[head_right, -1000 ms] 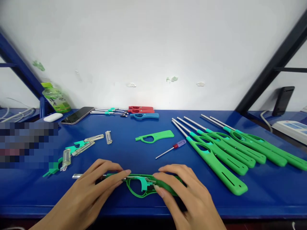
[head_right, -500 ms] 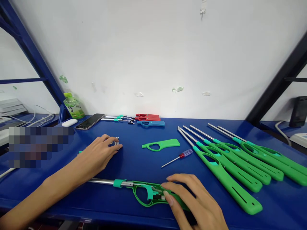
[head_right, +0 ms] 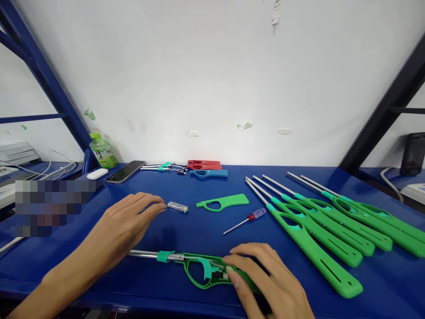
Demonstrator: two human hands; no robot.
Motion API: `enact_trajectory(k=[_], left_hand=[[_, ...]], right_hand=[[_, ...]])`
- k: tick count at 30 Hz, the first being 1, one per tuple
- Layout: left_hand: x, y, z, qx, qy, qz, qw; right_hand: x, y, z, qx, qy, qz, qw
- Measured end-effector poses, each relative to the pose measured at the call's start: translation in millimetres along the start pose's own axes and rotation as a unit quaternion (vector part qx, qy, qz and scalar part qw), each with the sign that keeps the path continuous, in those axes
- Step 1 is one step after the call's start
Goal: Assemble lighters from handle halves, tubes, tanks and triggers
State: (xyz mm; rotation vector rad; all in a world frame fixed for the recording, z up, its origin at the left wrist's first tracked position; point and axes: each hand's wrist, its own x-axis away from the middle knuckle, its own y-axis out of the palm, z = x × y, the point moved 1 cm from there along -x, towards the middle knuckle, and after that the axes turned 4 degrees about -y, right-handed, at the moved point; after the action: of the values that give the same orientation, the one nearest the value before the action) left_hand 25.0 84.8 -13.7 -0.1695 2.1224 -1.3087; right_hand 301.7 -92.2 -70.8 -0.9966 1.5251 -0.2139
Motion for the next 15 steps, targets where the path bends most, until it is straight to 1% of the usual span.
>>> enact_trajectory(k=[3,5,11,13,15], left_hand=[[-1,4.5,-4,0.020,-0.030,-0.017,0.999],[-7,8.2,-7,0.027,-0.032,-0.041,0.998],[-38,28.3,-19,0.048,0.018,-0.103,0.993],[-45,33.7,-19,0.056,0.029,-0.109,0.992],[-46,32.2,-14,0.067,0.021,-0.097,0.993]], right_hand=[[-2,0,0,-0.005,0.003,-0.001,1.000],[-3,-1,-1,-0.009,0.002,-0.003,1.000],[-4,-1,-1,-0.012,0.005,-0.010,1.000],[-3,0,0,-0.013,0.002,-0.007,1.000],[-3,0,1,-0.015,0.007,-0.004,1.000]])
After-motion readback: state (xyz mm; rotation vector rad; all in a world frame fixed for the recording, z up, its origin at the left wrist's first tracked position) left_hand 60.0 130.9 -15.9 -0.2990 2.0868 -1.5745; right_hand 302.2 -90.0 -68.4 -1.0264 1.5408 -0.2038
